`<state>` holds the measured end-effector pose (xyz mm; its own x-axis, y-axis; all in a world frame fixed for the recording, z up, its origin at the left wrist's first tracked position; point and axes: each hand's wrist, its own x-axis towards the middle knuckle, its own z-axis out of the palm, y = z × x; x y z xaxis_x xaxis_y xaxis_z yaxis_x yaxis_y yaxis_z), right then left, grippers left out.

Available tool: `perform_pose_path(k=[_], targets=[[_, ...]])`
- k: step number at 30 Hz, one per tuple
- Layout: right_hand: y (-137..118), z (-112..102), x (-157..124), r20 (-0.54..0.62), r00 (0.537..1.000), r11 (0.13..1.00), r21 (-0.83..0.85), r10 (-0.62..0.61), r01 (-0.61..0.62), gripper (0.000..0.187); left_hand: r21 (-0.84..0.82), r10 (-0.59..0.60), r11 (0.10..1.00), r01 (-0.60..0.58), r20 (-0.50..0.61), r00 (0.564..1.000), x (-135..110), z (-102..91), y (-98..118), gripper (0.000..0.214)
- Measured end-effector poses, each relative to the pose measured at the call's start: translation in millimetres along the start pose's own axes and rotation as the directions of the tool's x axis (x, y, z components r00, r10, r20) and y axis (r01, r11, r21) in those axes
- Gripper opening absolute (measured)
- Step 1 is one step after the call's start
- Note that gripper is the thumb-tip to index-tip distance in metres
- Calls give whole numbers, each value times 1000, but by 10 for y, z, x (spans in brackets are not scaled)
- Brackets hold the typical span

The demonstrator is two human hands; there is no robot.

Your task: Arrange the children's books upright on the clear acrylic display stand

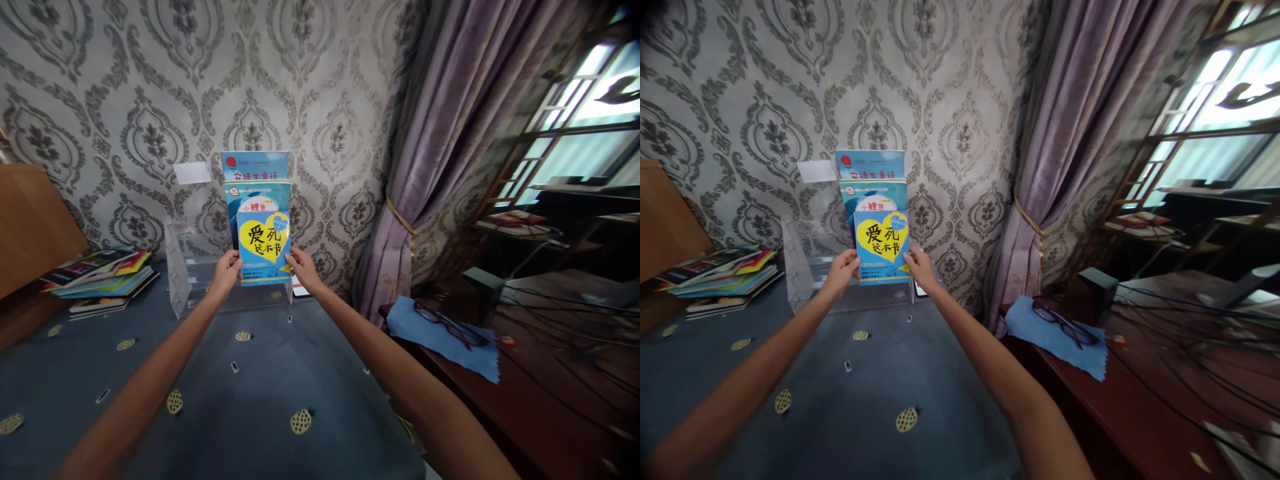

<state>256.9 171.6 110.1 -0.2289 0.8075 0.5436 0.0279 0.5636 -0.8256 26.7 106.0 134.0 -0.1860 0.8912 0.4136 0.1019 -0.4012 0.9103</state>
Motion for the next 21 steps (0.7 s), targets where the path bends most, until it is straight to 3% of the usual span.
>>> perform_pose_path(k=[8,17,21], targets=[[-28,-9,140,15,999,997,-61,-48,49,42,23,10,1000,-9,-43,999,125,14,32,19],[-91,-11,153,-4,979,947,-255,-202,194,35,37,29,999,-26,-74,997,145,45,72,20],[-103,-33,218,-60,973,947,-251,-221,200,32,48,58,997,-54,-85,995,140,65,90,19]])
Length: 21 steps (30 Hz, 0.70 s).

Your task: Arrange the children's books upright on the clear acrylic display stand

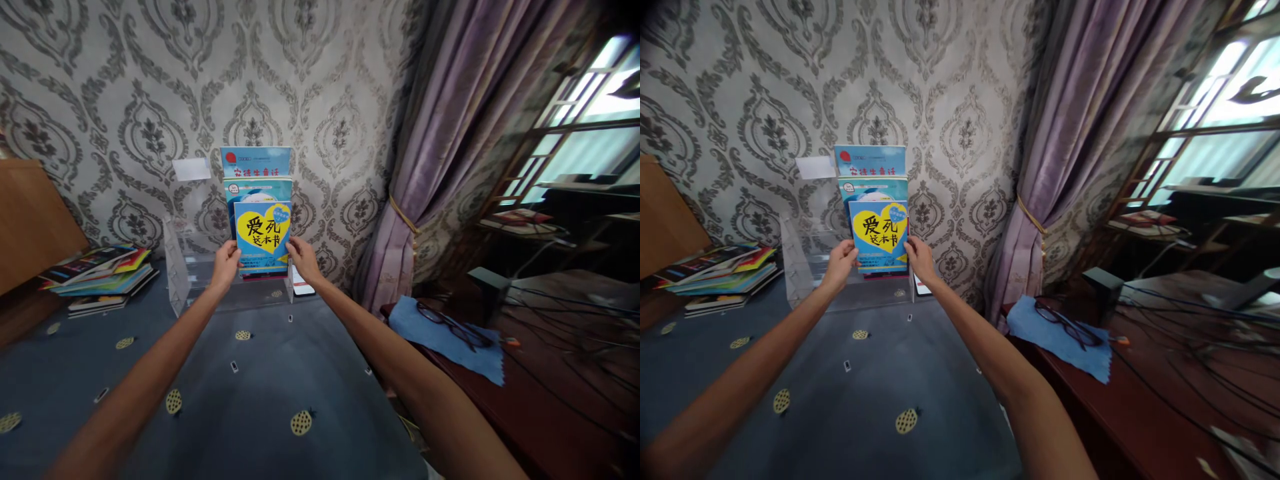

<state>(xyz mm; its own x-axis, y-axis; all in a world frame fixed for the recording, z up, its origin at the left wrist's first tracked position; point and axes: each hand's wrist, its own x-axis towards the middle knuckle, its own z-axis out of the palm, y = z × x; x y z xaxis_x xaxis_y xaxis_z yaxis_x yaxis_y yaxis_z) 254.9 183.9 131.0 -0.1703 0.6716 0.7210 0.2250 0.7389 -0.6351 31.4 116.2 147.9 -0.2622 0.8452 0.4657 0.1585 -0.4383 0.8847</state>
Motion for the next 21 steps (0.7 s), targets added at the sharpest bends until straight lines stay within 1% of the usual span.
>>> perform_pose_path(k=[2,6,11,16,21], targets=[[21,-7,44,-13,1000,999,36,15,-14,31,4,9,1000,-9,-10,1000,-4,14,1,18],[50,-15,100,14,999,994,105,31,-32,29,-4,7,1000,-7,-40,999,-15,43,-10,18],[14,-16,148,-9,1000,993,119,11,-9,25,-11,29,999,-30,-58,998,-25,63,-8,19],[-44,-30,224,-20,999,990,134,-35,38,27,-17,72,997,-74,-77,994,3,68,23,20],[-74,-39,248,-34,999,991,128,-43,47,27,-8,85,996,-86,-87,993,25,81,52,20]])
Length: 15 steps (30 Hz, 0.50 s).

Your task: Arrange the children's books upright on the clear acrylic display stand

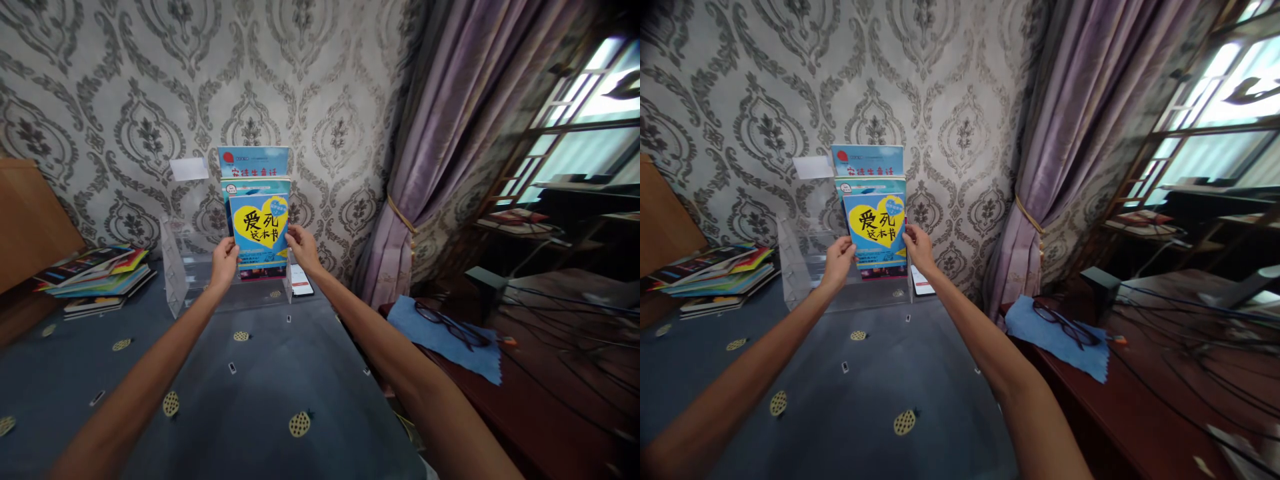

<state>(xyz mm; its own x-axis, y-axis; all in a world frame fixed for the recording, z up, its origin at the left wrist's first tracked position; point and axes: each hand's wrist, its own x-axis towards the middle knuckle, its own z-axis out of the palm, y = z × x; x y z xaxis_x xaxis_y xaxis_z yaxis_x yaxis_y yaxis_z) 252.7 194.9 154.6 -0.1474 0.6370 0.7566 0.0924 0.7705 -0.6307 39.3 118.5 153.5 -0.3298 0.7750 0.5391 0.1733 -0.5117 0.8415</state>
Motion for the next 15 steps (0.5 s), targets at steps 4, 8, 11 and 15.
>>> perform_pose_path(k=[4,8,11,15], targets=[[-18,-4,4,-12,1000,1000,-8,-1,1,28,4,14,1000,-15,3,1000,2,12,18,21],[-39,-4,18,-23,1000,1000,-4,4,-4,29,13,34,999,-35,10,999,26,13,28,20],[-52,1,23,-28,1000,1000,1,13,-13,28,18,44,999,-45,15,999,47,11,31,19],[-65,10,12,-27,1000,1000,7,2,-1,28,31,65,997,-66,23,998,43,15,29,20]])
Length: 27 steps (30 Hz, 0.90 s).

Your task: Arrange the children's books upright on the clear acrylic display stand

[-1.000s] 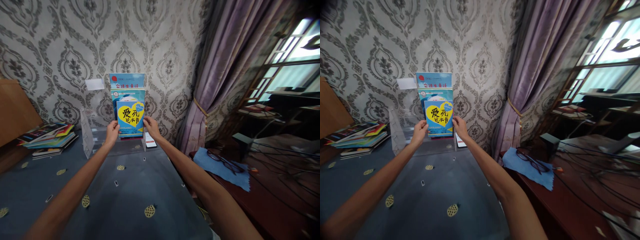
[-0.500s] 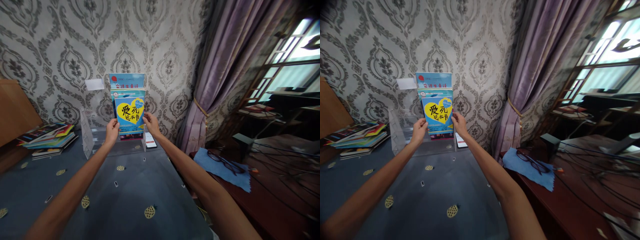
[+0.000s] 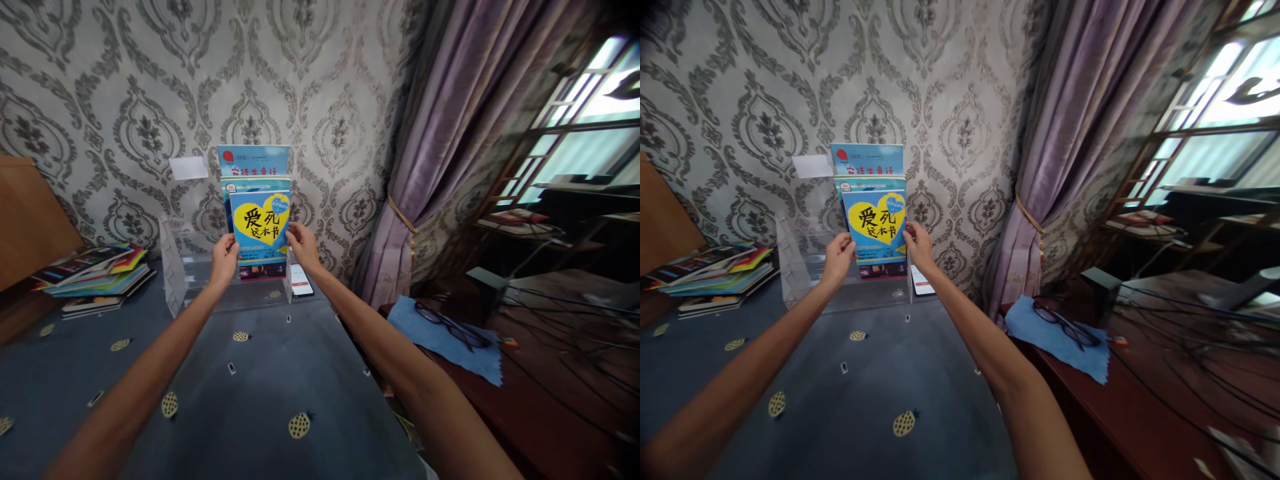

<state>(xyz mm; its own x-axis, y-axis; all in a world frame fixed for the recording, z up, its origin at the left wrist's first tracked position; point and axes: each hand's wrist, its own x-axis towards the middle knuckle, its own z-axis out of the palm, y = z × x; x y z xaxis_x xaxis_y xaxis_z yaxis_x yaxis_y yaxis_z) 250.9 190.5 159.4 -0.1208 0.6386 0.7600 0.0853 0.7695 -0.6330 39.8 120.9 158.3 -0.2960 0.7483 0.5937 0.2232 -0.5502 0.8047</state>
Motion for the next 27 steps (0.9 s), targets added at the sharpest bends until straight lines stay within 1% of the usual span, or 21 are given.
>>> perform_pose_path(k=[3,6,9,12,17,21,27], targets=[[-13,2,-22,3,1000,1000,-8,-1,1,28,49,43,998,-43,10,999,-23,-1,6,21],[-29,-1,-43,-7,1000,1000,-21,-4,4,27,180,122,976,-122,8,992,-39,-28,31,23],[-38,-4,-53,-28,1000,999,-34,-10,9,24,362,231,906,-219,11,973,-43,-75,71,21],[-41,4,-61,-41,999,999,-51,-13,11,24,466,281,843,-268,41,959,-48,-109,102,20],[-58,19,-89,-45,999,999,-34,-21,19,26,499,299,816,-291,65,952,-64,-108,111,23],[-67,19,-105,-67,998,998,-59,-22,18,27,494,309,815,-303,72,948,-73,-101,93,23],[-60,15,-124,-55,998,995,-95,-19,13,24,488,295,822,-294,77,952,-90,-108,47,19]])
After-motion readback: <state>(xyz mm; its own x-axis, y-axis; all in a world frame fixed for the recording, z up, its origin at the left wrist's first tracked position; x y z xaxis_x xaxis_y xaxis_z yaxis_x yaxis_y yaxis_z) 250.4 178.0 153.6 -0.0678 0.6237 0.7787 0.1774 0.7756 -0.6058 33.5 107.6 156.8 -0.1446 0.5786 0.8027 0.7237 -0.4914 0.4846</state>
